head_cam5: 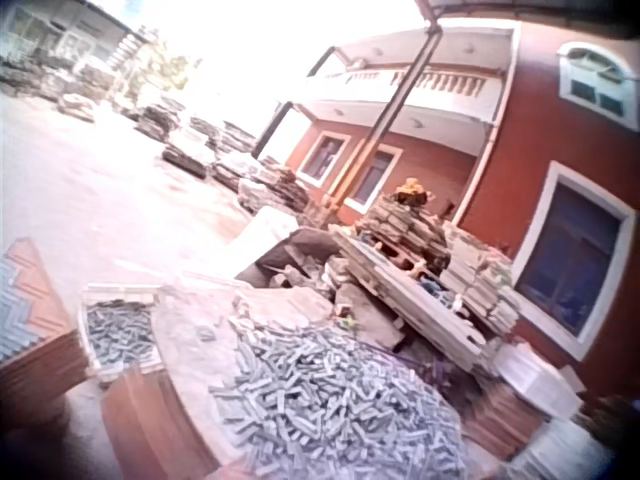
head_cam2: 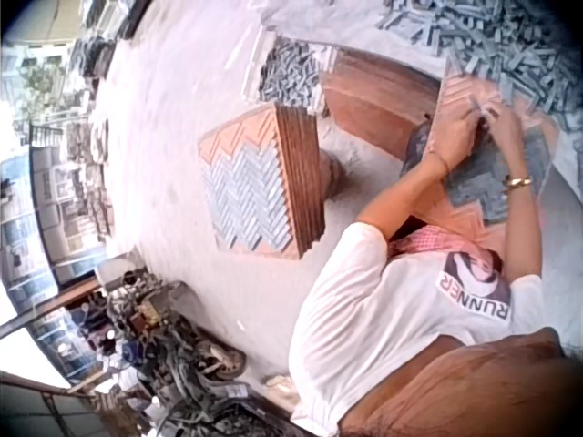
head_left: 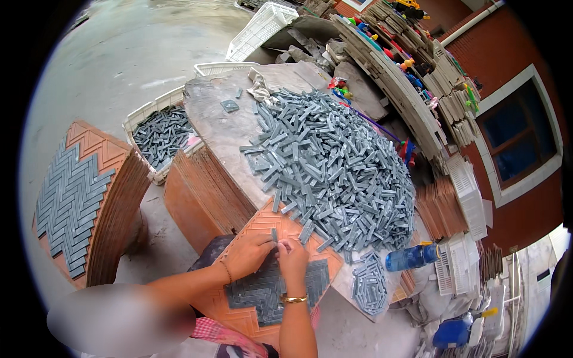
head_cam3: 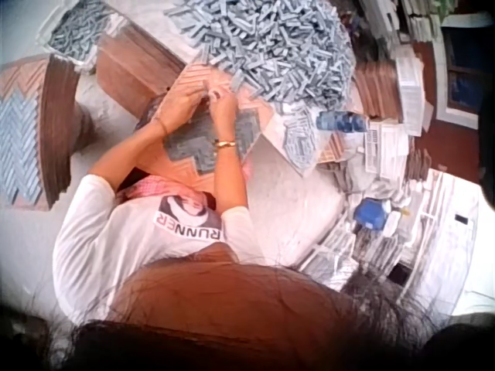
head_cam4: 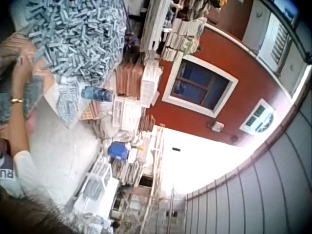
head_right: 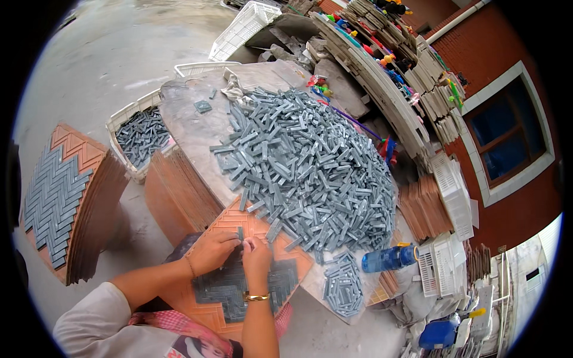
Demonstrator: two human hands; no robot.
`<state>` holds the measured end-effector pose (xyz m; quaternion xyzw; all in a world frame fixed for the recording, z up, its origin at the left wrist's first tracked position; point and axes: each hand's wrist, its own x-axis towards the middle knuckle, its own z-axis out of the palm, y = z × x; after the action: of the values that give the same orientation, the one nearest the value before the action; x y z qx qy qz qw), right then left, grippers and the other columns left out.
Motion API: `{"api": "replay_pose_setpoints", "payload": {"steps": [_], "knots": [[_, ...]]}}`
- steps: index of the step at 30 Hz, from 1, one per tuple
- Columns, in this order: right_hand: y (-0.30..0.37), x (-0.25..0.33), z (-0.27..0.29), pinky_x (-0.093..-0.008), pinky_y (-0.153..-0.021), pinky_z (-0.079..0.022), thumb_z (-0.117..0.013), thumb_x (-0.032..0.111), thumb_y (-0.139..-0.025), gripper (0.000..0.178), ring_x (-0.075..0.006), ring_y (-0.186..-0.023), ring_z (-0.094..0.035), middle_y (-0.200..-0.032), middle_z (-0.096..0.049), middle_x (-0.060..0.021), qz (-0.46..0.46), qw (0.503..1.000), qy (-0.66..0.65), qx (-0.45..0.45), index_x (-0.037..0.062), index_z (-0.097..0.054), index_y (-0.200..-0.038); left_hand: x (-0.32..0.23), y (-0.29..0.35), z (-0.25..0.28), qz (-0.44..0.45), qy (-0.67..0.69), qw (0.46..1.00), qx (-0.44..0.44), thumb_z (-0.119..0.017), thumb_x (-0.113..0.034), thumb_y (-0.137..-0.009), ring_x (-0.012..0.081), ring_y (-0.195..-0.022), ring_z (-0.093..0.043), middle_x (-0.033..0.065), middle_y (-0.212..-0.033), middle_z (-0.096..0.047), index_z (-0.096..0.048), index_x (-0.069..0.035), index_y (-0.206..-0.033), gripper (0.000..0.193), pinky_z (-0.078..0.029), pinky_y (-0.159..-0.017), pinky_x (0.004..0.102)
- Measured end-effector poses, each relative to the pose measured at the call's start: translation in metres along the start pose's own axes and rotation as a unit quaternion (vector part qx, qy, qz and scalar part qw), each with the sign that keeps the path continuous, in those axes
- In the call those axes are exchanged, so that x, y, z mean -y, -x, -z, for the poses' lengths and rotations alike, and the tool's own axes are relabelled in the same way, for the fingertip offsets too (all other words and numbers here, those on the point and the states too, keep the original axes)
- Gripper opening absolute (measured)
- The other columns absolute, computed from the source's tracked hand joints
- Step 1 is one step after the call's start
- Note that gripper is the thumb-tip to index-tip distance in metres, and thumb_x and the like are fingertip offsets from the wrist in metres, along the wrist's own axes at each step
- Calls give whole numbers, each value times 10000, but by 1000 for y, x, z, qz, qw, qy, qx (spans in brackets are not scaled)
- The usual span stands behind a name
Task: The person assembles small grey rectangular tiles onto an orange board in a herringbone pattern. They pick tiles from a large pile and place them one by one, occasionally pausing to interact with a child and hand over a water bottle.
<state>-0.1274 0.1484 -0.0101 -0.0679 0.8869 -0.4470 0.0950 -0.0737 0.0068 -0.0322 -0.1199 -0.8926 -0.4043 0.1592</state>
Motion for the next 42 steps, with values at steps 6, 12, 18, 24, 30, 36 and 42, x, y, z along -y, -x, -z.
{"api": "replay_pose_setpoints", "payload": {"steps": [6, 12, 18, 24, 30, 36, 42], "knots": [[-16, -28, 42, -278, -570, -473, -637, 94, -785, 133, -166, -616, -613, -705, -639, -95, 66, 979, 46, -185, -18, -612, -853, -1, 7, -19, -80, -158, 983, 40, -623, -201, -780, 256, -1237, -413, 120, -1314, -464, -517, -8, -1213, 486, -327, -1033, 390], [-29, -26, 37, -262, -565, -470, -720, 67, -690, 302, -151, -627, -607, -731, -645, -99, 14, 981, 80, -176, -31, -592, -945, -7, 7, -11, -69, -145, 986, 39, -596, -210, -803, 260, -1235, -405, 123, -1292, -474, -517, 17, -1187, 453, -315, -1037, 385], [-28, -38, 58, -283, -591, -472, -711, 48, -698, 272, -165, -641, -605, -761, -639, -98, 2, 996, -31, -79, -12, -596, -938, -3, 8, -14, -67, -126, 989, 40, -595, -183, -801, 253, -1236, -406, 124, -1310, -460, -511, 17, -1196, 450, -321, -1034, 385], [3, -12, 71, -343, -683, -474, -681, 18, -680, 240, -259, -770, -589, -832, -593, -96, 261, 935, 235, 48, 38, -603, -906, -3, 8, -13, -60, -118, 990, 44, -608, -182, -793, 251, -1242, -404, 122, -1303, -472, -504, 8, -1218, 478, -322, -1038, 387], [-5, -11, 68, -381, -730, -459, -682, 9, -654, 232, -295, -845, -568, -844, -574, -109, 320, 910, 249, 83, 34, -588, -865, 0, 7, -16, -70, -125, 989, 36, -617, -187, -786, 251, -1239, -410, 118, -1306, -472, -509, 4, -1216, 482, -320, -1041, 386], [-9, -11, 64, -379, -713, -458, -662, 11, -674, 153, -312, -816, -566, -822, -566, -119, 289, 933, 190, 101, 26, -584, -804, -3, 8, -14, -68, -132, 988, 42, -612, -190, -794, 247, -1244, -405, 120, -1309, -470, -522, 4, -1203, 461, -318, -1043, 387], [-24, -15, 64, -316, -648, -488, -675, 72, -723, 143, -232, -708, -622, -784, -637, -110, 198, 961, 179, 73, 2, -622, -837, -2, 8, -12, -67, -134, 988, 45, -607, -186, -798, 248, -1248, -400, 120, -1310, -469, -522, 5, -1204, 456, -314, -1048, 391]]}}
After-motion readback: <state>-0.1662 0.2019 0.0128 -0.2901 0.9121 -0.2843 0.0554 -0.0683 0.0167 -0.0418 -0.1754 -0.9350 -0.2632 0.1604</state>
